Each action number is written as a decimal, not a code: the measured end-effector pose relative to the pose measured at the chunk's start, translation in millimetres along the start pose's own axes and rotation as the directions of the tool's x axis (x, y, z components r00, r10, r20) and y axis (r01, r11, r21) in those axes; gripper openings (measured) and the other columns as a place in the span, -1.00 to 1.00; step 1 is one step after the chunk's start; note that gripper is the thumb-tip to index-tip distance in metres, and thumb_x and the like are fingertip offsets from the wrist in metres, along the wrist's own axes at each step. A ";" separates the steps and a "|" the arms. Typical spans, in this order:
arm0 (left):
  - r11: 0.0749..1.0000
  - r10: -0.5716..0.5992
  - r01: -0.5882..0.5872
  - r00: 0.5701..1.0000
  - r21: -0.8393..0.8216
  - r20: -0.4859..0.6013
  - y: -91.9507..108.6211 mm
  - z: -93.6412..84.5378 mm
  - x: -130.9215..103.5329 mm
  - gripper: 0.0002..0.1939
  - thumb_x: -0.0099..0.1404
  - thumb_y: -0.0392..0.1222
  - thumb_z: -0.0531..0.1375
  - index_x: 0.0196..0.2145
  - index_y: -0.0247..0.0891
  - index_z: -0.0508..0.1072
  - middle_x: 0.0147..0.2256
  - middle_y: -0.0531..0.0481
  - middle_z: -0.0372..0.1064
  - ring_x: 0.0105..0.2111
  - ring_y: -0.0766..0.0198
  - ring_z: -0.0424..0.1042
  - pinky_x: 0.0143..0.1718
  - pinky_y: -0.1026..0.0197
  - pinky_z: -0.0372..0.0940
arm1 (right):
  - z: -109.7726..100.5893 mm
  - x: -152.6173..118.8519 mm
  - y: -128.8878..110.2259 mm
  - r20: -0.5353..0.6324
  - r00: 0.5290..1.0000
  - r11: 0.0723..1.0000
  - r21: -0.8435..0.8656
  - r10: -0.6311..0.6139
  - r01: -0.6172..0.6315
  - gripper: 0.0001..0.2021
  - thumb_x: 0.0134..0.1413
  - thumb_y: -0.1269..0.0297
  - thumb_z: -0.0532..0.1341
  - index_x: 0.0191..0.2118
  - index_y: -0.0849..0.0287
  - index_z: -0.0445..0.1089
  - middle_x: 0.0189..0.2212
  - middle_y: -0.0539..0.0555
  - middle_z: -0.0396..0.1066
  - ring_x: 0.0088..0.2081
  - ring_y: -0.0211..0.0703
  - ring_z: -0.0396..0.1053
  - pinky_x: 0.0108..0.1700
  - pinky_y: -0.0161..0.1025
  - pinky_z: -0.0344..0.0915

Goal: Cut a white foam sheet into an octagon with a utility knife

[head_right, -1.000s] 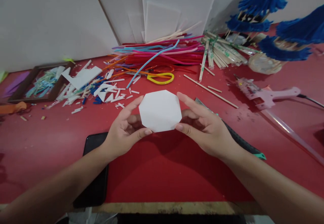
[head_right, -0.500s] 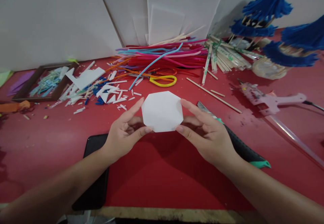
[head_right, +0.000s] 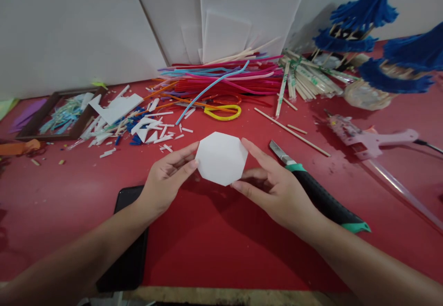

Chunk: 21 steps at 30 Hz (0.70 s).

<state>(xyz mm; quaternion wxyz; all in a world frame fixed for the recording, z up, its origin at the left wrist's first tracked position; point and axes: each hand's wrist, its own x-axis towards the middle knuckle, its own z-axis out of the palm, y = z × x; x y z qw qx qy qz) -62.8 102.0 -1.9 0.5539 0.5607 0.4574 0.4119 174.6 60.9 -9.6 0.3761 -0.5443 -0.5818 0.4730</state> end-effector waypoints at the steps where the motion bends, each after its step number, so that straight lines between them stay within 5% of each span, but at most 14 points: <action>1: 1.000 0.008 -0.008 1.000 0.006 -0.017 -0.8 -0.2 0.8 -0.57 0.33 0.01 0.33 0.10 -0.13 0.58 0.03 -0.09 0.60 -0.05 0.10 0.61 0.02 0.05 0.53 | -1.1 0.1 0.1 -0.001 1.000 1.000 -0.006 0.000 0.000 -0.20 0.09 -0.07 0.39 0.41 -0.02 0.22 -0.32 0.06 0.67 -0.35 0.00 0.60 -0.38 -0.08 0.55; 4: 0.998 0.036 -0.032 0.997 0.055 -0.071 -1.5 -2.0 2.5 -0.64 0.37 0.00 0.27 0.06 -0.14 0.61 0.12 -0.07 0.54 0.13 0.06 0.51 0.19 0.01 0.41 | -1.8 -0.8 3.7 -0.056 0.998 1.000 -0.025 -0.012 0.010 -0.45 0.10 -0.07 0.38 0.18 0.00 0.49 -0.25 0.09 0.68 -0.29 -0.02 0.62 -0.28 -0.09 0.58; 7: 0.987 0.059 -0.048 0.996 0.150 -0.071 0.9 -2.9 1.3 -0.68 0.41 -0.05 0.21 0.02 -0.16 0.62 0.07 -0.07 0.57 0.11 0.08 0.53 0.17 0.03 0.42 | -0.2 -2.0 7.6 -0.134 0.989 0.997 -0.054 -0.061 0.054 -0.63 0.14 -0.11 0.34 -0.07 0.02 0.59 -0.25 0.11 0.67 -0.28 -0.03 0.62 -0.24 -0.10 0.58; 14: 0.969 0.062 -0.065 0.998 0.239 0.021 8.0 2.2 -5.3 -0.67 0.42 -0.03 0.20 0.02 -0.17 0.62 0.02 -0.08 0.60 0.02 0.06 0.58 0.05 0.06 0.47 | -2.0 0.3 -0.2 -0.035 0.999 0.999 -0.021 0.030 -0.030 -0.42 -0.02 -0.21 0.41 0.01 0.07 0.50 -0.41 0.08 0.59 -0.47 -0.09 0.52 -0.47 -0.17 0.47; 21: 0.999 -0.054 0.053 0.994 0.009 0.091 1.7 1.5 1.4 -0.54 0.35 0.20 0.28 0.01 -0.17 0.62 -0.03 -0.11 0.62 -0.04 0.05 0.59 -0.01 0.06 0.48 | 2.3 2.5 -3.3 -0.029 0.990 0.986 0.107 0.135 -0.131 -0.40 -0.08 -0.23 0.44 -0.06 0.13 0.47 -0.56 0.02 0.52 -0.53 -0.10 0.50 -0.41 -0.13 0.52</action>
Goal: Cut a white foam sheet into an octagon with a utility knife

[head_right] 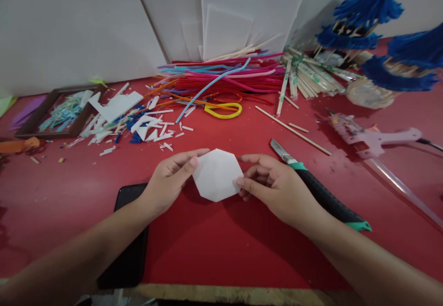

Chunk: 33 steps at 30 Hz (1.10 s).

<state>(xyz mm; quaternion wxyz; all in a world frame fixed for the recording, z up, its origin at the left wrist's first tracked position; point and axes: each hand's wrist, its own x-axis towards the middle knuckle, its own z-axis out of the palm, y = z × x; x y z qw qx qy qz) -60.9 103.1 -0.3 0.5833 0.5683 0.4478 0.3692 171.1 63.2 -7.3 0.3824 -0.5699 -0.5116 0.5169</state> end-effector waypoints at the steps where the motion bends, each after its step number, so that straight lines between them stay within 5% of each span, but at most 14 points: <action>1: 0.999 -0.015 0.015 1.000 -0.031 0.012 -0.9 0.1 0.7 -0.53 0.32 0.20 0.31 0.02 -0.18 0.61 -0.02 -0.12 0.62 -0.03 0.05 0.59 -0.01 0.06 0.49 | 0.8 -0.1 -1.1 0.001 1.000 1.000 0.004 0.001 -0.001 -0.40 -0.08 -0.24 0.43 -0.07 0.13 0.46 -0.55 0.02 0.53 -0.53 -0.09 0.51 -0.42 -0.13 0.52; 5: 0.998 -0.030 0.031 0.999 -0.062 0.027 0.2 0.8 -0.2 -0.53 0.27 0.12 0.37 0.04 -0.19 0.59 0.01 -0.12 0.61 -0.01 0.05 0.58 -0.01 0.10 0.47 | 2.9 -1.7 -6.6 0.065 0.997 0.999 0.022 0.030 -0.031 -0.39 -0.11 -0.24 0.44 -0.09 0.12 0.42 -0.53 0.04 0.55 -0.50 -0.08 0.55 -0.42 -0.15 0.54; 9: 0.992 -0.105 0.108 0.993 -0.067 0.046 4.1 2.4 -4.5 -0.39 0.30 0.13 0.34 0.20 -0.19 0.40 -0.19 -0.10 0.64 -0.27 0.15 0.60 -0.28 0.19 0.47 | 5.2 -4.4 -6.5 0.148 0.989 0.996 0.076 0.031 -0.042 -0.50 -0.10 -0.18 0.46 -0.21 0.08 0.41 -0.54 0.05 0.57 -0.52 -0.10 0.55 -0.43 -0.18 0.54; 12: 0.990 -0.132 0.135 0.987 -0.030 0.090 3.2 4.1 -6.7 -0.40 0.25 0.10 0.37 0.13 -0.22 0.34 -0.21 -0.11 0.59 -0.35 0.18 0.56 -0.40 0.24 0.42 | 7.5 -6.0 -3.9 0.205 0.979 0.997 0.076 0.016 -0.032 -0.61 -0.02 -0.11 0.45 -0.28 0.07 0.41 -0.49 0.09 0.60 -0.47 -0.08 0.58 -0.36 -0.18 0.57; 16: 0.994 -0.020 0.009 0.995 0.113 0.098 0.1 3.6 -7.4 -0.56 0.30 0.06 0.31 0.00 -0.22 0.36 -0.07 -0.18 0.53 -0.17 0.11 0.57 -0.24 0.19 0.46 | 3.8 -5.0 -4.3 0.142 0.980 0.980 -0.121 -0.140 0.157 -0.72 0.12 -0.02 0.35 -0.21 0.06 0.46 -0.32 0.14 0.64 -0.37 -0.06 0.61 -0.31 -0.14 0.57; 18: 0.964 0.057 -0.089 0.989 0.251 0.133 -0.7 2.5 -7.8 -0.63 0.35 0.00 0.28 0.02 -0.20 0.40 0.00 -0.16 0.53 -0.03 0.07 0.55 -0.04 0.11 0.45 | -6.2 -3.8 -5.4 0.052 0.944 0.871 -0.371 -0.326 0.322 -0.78 0.21 0.02 0.26 -0.19 0.04 0.48 -0.30 0.13 0.62 -0.36 -0.05 0.58 -0.30 -0.10 0.55; 20: 0.885 0.138 -0.218 0.967 0.413 0.214 -1.9 2.5 -9.3 -0.66 0.41 -0.08 0.21 0.10 -0.19 0.41 0.07 -0.14 0.51 0.07 0.05 0.51 0.11 0.02 0.40 | -22.9 -3.7 -3.9 -0.021 0.856 0.647 -0.664 -0.517 0.374 -0.73 0.27 -0.02 0.18 -0.18 0.03 0.49 -0.28 0.16 0.59 -0.28 0.04 0.57 -0.20 0.01 0.53; 22: 0.760 0.198 -0.352 0.926 0.547 0.320 -4.4 4.3 -11.6 -0.61 0.48 -0.15 0.10 0.21 -0.23 0.36 0.12 -0.18 0.48 0.11 0.04 0.47 0.17 -0.06 0.38 | -43.8 -5.7 2.9 -0.078 0.795 0.421 -0.877 -0.602 0.232 -0.51 0.28 -0.24 0.06 -0.13 0.07 0.47 -0.21 0.28 0.55 -0.11 0.27 0.54 -0.07 0.22 0.46; 24: 0.610 0.237 -0.447 0.891 0.654 0.388 -8.0 7.2 -14.1 -0.57 0.53 -0.20 0.02 0.29 -0.29 0.29 0.15 -0.25 0.44 0.12 0.01 0.44 0.16 -0.12 0.38 | -64.2 -9.3 14.2 -0.081 0.869 0.308 -0.948 -0.489 0.085 -0.30 0.25 -0.40 -0.13 -0.08 0.09 0.45 -0.17 0.38 0.51 -0.11 0.38 0.52 -0.05 0.33 0.41; 26: 0.448 0.283 -0.491 0.871 0.747 0.403 -11.0 9.7 -16.4 -0.57 0.56 -0.20 -0.03 0.30 -0.32 0.30 0.20 -0.31 0.38 0.16 -0.04 0.39 0.16 -0.18 0.37 | -79.1 -13.1 25.1 -0.039 0.930 0.318 -0.944 -0.366 0.085 -0.30 0.23 -0.42 -0.17 -0.15 0.05 0.45 -0.22 0.32 0.55 -0.22 0.33 0.54 -0.22 0.24 0.46; 29: 0.254 0.383 -0.550 0.813 0.796 0.439 -10.9 11.1 -20.8 -0.52 0.58 0.00 0.00 0.26 -0.35 0.35 0.24 -0.35 0.34 0.19 -0.12 0.32 0.17 -0.22 0.35 | -84.8 -16.9 29.4 -0.032 0.957 0.399 -0.913 -0.288 0.089 -0.39 0.24 -0.32 -0.10 -0.10 0.02 0.48 -0.10 0.27 0.60 -0.22 0.25 0.59 -0.35 0.10 0.48; 33: 0.145 0.419 -0.578 0.771 0.803 0.479 -4.6 13.6 -31.5 -0.23 0.36 0.41 0.15 0.21 -0.31 0.41 0.14 -0.30 0.43 0.08 -0.15 0.36 0.04 -0.18 0.44 | -67.6 -20.7 12.4 0.005 0.960 0.587 -0.790 -0.280 0.175 -0.50 0.18 -0.16 0.08 -0.02 0.04 0.55 -0.13 0.21 0.66 -0.20 0.17 0.63 -0.25 0.04 0.57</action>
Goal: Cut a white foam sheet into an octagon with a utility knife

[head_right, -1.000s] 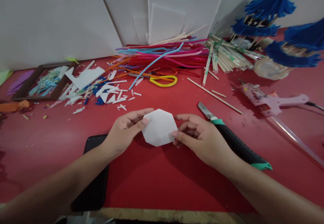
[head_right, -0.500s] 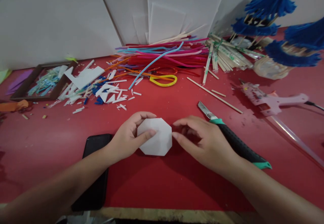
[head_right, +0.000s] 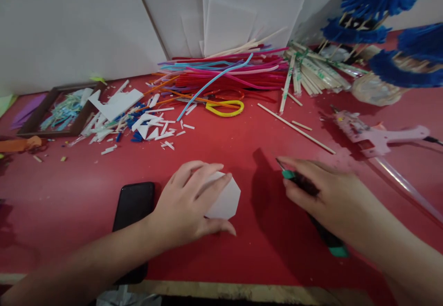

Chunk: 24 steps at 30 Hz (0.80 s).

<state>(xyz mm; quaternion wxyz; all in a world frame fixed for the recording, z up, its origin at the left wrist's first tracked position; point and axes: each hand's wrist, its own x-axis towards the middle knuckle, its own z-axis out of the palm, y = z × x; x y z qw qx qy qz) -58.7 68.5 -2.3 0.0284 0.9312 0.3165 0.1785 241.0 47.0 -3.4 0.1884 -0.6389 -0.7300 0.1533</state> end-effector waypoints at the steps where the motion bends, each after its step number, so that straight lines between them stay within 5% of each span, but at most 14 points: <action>1: 1.000 -0.003 0.003 0.999 0.008 0.035 2.3 -1.5 -0.7 -0.25 0.35 0.39 0.19 0.18 -0.30 0.43 0.13 -0.28 0.44 0.08 -0.15 0.37 0.00 -0.16 0.46 | -0.4 0.1 -7.8 -0.001 1.000 0.998 0.068 0.003 -0.003 -0.53 0.18 -0.12 0.10 -0.02 0.05 0.56 -0.13 0.19 0.67 -0.20 0.14 0.64 -0.21 0.03 0.59; 5: 0.994 0.089 -0.080 0.988 -0.075 0.126 3.8 -3.8 0.6 -0.64 0.45 -0.09 0.18 0.12 -0.28 0.46 0.11 -0.18 0.46 0.16 -0.14 0.35 0.12 -0.18 0.40 | 1.4 -2.2 -29.5 0.071 0.997 0.966 0.258 0.009 -0.027 -0.55 0.24 0.01 0.11 0.04 0.10 0.56 -0.05 0.17 0.65 -0.07 0.08 0.63 -0.02 -0.01 0.58; 7: 0.980 0.151 -0.134 0.982 -0.145 0.114 0.3 -3.8 2.5 -0.64 0.41 -0.25 0.13 0.12 -0.28 0.46 0.12 -0.16 0.46 0.19 -0.10 0.33 0.22 -0.20 0.32 | 3.6 -4.2 -32.9 0.100 0.995 0.955 0.294 0.001 -0.031 -0.55 0.25 0.03 0.10 0.07 0.11 0.56 0.00 0.17 0.63 -0.03 0.07 0.62 0.03 -0.01 0.56; 17: 0.976 0.177 -0.151 0.971 -0.158 0.162 -4.3 -3.8 -0.1 -0.82 0.44 -0.16 0.17 -0.07 -0.22 0.51 0.01 -0.13 0.49 0.25 -0.27 0.32 0.18 -0.37 0.34 | 12.5 -15.3 -41.1 0.197 0.980 0.932 0.358 -0.024 -0.049 -0.58 0.27 0.14 0.11 0.11 0.07 0.56 0.02 0.15 0.61 -0.01 0.05 0.61 0.02 -0.03 0.55; 24: 0.979 0.168 -0.149 0.975 -0.136 0.147 -2.7 -3.7 1.0 -0.60 0.39 -0.25 0.13 0.15 -0.32 0.42 0.00 -0.20 0.50 0.22 -0.27 0.36 0.13 -0.35 0.39 | 11.6 -4.4 -55.1 0.241 0.963 0.912 0.409 -0.121 0.012 -0.57 0.29 0.23 0.07 0.16 0.10 0.53 0.03 0.15 0.61 0.02 0.01 0.60 0.07 -0.07 0.52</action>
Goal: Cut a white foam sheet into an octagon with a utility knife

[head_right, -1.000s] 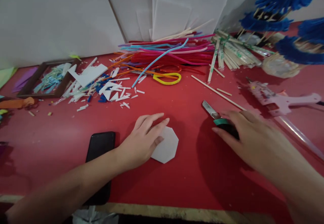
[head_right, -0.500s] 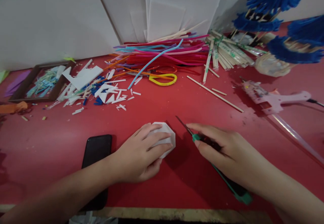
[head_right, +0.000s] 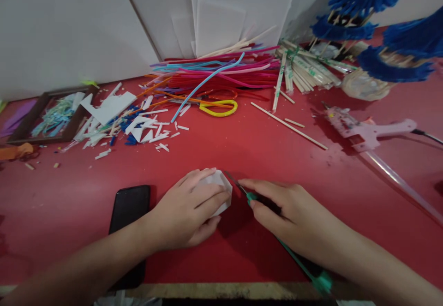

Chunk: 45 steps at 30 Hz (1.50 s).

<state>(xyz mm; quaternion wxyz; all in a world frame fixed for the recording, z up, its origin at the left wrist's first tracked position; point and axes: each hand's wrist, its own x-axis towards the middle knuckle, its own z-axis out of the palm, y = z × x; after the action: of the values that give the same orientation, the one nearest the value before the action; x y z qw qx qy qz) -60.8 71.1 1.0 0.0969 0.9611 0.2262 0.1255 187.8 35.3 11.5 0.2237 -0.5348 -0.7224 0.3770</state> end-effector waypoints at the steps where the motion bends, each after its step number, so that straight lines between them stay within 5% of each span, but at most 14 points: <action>1: 1.000 0.004 -0.004 1.000 0.002 -0.004 0.0 -0.4 0.5 -0.61 0.38 -0.26 0.13 0.14 -0.32 0.42 0.00 -0.20 0.50 0.21 -0.27 0.37 0.13 -0.34 0.39 | -0.3 2.1 -1.4 0.012 1.000 1.000 0.002 -0.014 0.014 -0.57 0.30 0.24 0.07 0.17 0.07 0.52 0.03 0.13 0.62 0.00 0.00 0.61 0.06 -0.08 0.52; 15: 0.999 0.018 -0.018 1.000 -0.045 0.017 -1.8 -4.8 0.7 -0.61 0.33 -0.27 0.13 0.09 -0.38 0.46 -0.01 -0.24 0.51 0.23 -0.32 0.35 0.13 -0.35 0.39 | -1.7 0.4 -15.3 0.052 0.999 1.000 -0.008 0.014 -0.014 -0.55 0.29 0.24 0.02 0.15 -0.03 0.54 -0.02 0.06 0.64 0.01 0.00 0.60 0.06 -0.02 0.54; 20: 1.000 -0.007 0.008 1.000 -0.026 0.024 1.3 -4.5 1.7 -0.62 0.36 -0.25 0.14 0.11 -0.32 0.47 0.02 -0.19 0.53 0.26 -0.27 0.33 0.16 -0.31 0.38 | -1.2 -17.3 -13.7 0.034 0.999 0.981 -0.190 -0.021 0.027 -0.54 0.29 0.21 0.07 0.20 -0.03 0.50 0.01 0.11 0.63 0.07 0.10 0.57 0.10 0.09 0.51; 25: 0.998 -0.033 0.033 0.999 -0.045 0.007 -4.4 0.5 1.2 -0.61 0.43 -0.12 0.17 0.15 -0.30 0.44 0.08 -0.17 0.51 0.29 -0.25 0.30 0.19 -0.27 0.37 | -8.5 -35.3 -11.2 0.028 0.999 0.961 -0.272 -0.037 0.043 -0.58 0.28 0.14 0.09 0.14 -0.10 0.56 -0.12 0.09 0.67 -0.06 0.14 0.63 -0.01 0.09 0.58; 31: 0.965 -0.210 0.192 0.974 -0.177 -0.089 -16.3 5.1 -1.4 0.18 0.11 0.55 0.29 0.39 -0.32 0.06 0.30 -0.42 0.25 0.34 -0.30 0.21 0.32 -0.35 0.20 | -17.2 -39.8 4.8 -0.227 0.964 0.979 -0.114 0.139 -0.168 -0.59 0.22 -0.02 0.16 -0.03 0.02 0.65 -0.13 0.14 0.67 -0.21 0.12 0.66 -0.15 -0.01 0.62; 39: 0.961 -0.222 0.186 0.960 -0.202 -0.172 -9.4 12.4 -10.2 0.05 0.11 0.07 0.42 0.33 -0.25 -0.09 0.32 -0.50 0.13 0.39 -0.38 0.07 0.25 -0.45 0.19 | -12.2 -28.8 3.9 -0.267 0.932 0.968 0.007 0.245 -0.252 -0.61 0.10 -0.04 0.22 -0.16 0.05 0.68 -0.18 0.16 0.67 -0.22 0.13 0.66 -0.15 0.00 0.62; 41: 0.955 -0.251 0.213 0.951 -0.204 -0.181 -9.8 14.6 -10.2 0.09 0.08 0.11 0.44 0.34 -0.22 -0.10 0.29 -0.46 0.15 0.37 -0.37 0.11 0.24 -0.44 0.20 | -12.9 -26.6 4.5 -0.284 0.920 0.962 0.025 0.269 -0.273 -0.63 0.08 -0.04 0.23 -0.19 0.03 0.68 -0.20 0.14 0.68 -0.23 0.12 0.66 -0.18 -0.03 0.62; 45: 0.936 -0.327 0.289 0.925 -0.200 -0.193 -14.2 16.6 -8.8 0.31 -0.15 0.50 0.46 0.31 -0.20 -0.03 0.20 -0.39 0.26 0.24 -0.36 0.28 0.20 -0.40 0.27 | -13.1 -24.1 10.8 -0.324 0.878 0.936 0.109 0.352 -0.335 -0.63 0.02 -0.08 0.25 -0.21 -0.01 0.68 -0.24 0.09 0.69 -0.27 0.09 0.66 -0.31 -0.12 0.61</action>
<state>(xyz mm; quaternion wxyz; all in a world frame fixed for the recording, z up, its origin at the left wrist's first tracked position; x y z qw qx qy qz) -69.5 77.3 -20.0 0.1702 0.8814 0.3730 0.2345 211.7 18.1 13.0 0.2874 -0.7053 -0.5571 0.3310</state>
